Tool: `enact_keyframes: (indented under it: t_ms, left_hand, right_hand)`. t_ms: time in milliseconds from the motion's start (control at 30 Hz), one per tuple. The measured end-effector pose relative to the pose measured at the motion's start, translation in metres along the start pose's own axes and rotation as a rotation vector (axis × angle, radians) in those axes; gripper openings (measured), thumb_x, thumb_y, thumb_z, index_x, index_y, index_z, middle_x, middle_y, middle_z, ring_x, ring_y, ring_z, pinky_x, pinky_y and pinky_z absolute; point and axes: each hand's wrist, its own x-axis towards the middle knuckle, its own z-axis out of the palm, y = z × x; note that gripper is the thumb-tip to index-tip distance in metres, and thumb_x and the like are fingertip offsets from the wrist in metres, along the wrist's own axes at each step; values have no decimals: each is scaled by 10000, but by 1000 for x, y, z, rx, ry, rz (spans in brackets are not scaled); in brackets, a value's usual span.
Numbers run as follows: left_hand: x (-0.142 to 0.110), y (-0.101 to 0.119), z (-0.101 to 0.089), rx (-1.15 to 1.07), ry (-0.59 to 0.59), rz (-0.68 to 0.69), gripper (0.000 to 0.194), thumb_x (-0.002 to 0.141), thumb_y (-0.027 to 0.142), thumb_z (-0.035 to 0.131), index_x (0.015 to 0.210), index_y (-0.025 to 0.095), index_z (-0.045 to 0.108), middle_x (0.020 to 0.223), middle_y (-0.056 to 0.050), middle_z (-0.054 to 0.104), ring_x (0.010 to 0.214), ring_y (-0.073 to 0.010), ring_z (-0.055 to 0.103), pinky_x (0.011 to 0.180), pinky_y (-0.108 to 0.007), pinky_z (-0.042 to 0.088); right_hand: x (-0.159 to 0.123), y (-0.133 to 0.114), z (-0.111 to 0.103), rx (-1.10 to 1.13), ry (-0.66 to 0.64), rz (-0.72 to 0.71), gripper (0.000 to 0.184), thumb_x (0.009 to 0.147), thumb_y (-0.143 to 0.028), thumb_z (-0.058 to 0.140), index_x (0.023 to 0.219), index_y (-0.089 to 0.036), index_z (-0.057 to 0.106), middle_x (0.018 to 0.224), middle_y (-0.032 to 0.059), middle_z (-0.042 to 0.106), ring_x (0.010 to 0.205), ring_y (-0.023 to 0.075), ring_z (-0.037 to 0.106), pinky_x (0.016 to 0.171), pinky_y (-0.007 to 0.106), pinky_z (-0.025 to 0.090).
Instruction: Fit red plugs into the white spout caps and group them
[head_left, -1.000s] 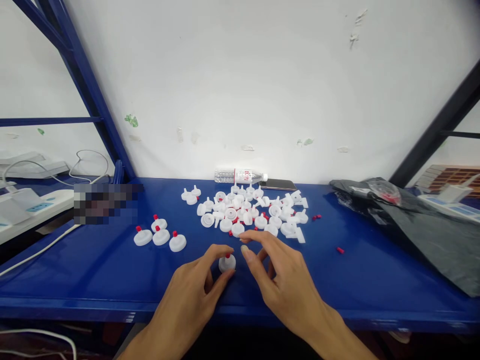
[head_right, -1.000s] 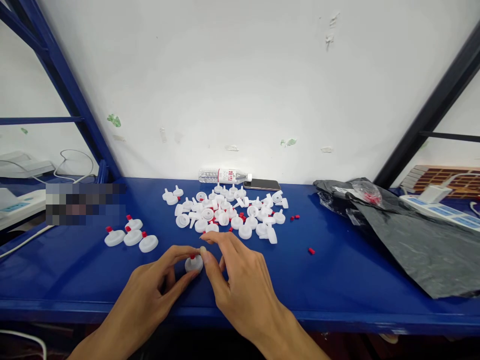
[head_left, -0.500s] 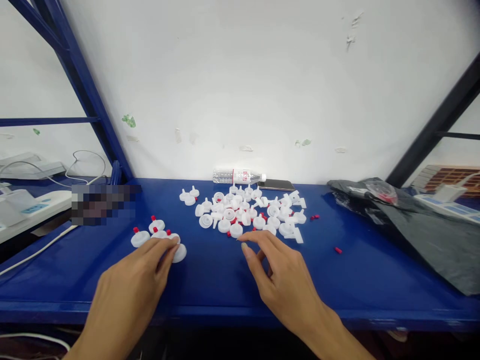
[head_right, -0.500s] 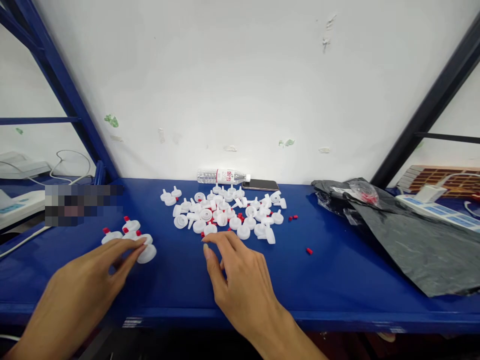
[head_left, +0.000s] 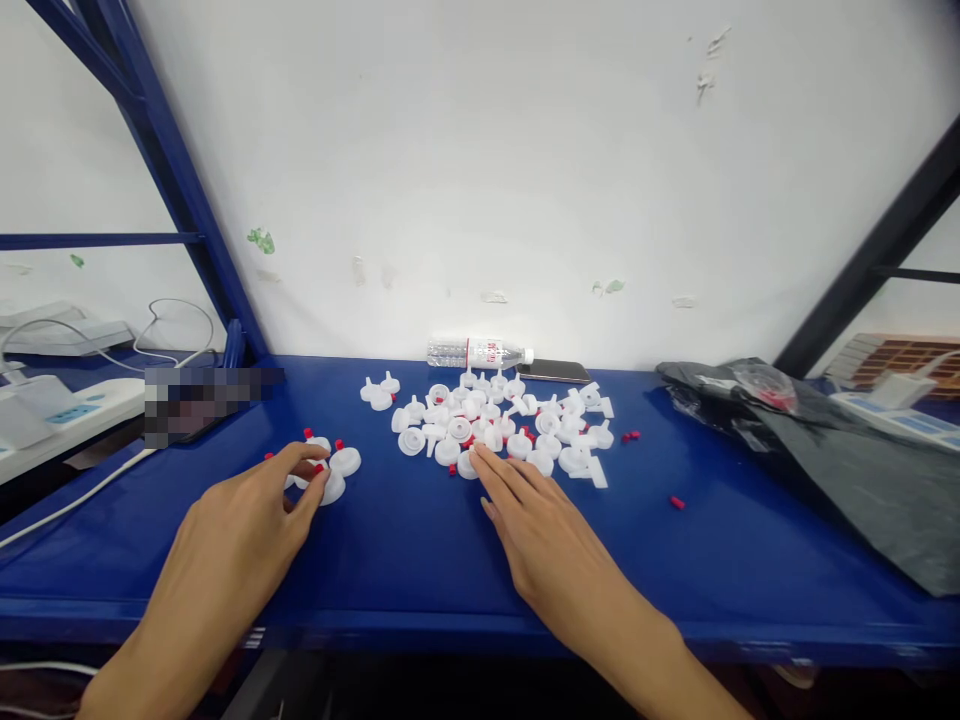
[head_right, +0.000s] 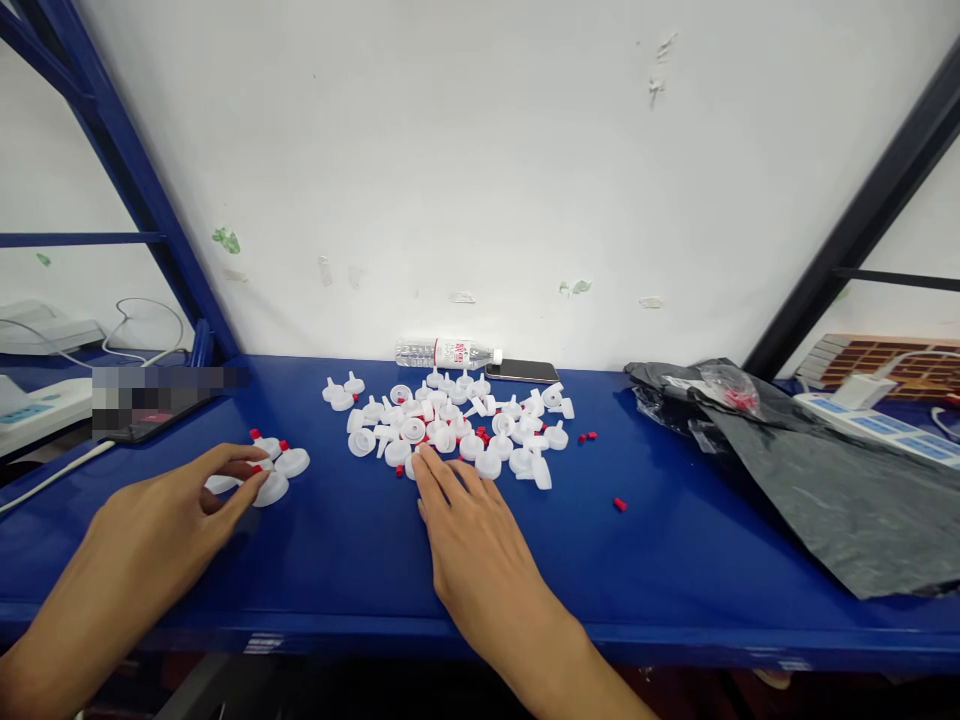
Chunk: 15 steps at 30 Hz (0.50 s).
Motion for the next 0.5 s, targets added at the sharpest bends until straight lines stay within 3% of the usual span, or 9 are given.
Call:
enact_keyframes:
  t_ms: [167,333,433,500]
  left_hand:
    - [-5,-3,1,4,54,32,387,965,452,422,1257,285,614,746,-30,771,659,-284,744,563,-342,467]
    - [-20,16,-5,-6,210,41,380,991,486,396,1178,257,634,946,-45,737,657,-258,703,573,-355,453]
    - [-31,32,2,-192,234,222,314,999,478,460,1135,275,657,854,5,688,596,-183,646,585,-312,469]
    - [-38,42,12,-320,123,346,315,982,481,537,1217,296,634,869,25,673,586,-147,625,584,-275,491]
  right_hand:
    - [0,-1,0,24,47,12,581,998,-95,389,1573,-171,360,1597,97,429,1373,289,497,1095,510,509]
    - [-1,-1,-4,42,14,-27,772,858,44,363,1596,-179,306,1628,76,379,1411,277,459,1113,492,492]
    - [-4,-4,-12,128,-19,-135,800,822,78,330,1568,-210,357,1588,43,444,1385,219,482,1147,443,459]
    - [-6,-7,-17,202,-25,-219,780,846,73,324,1559,-243,365,1573,18,465,1372,181,490,1155,406,447]
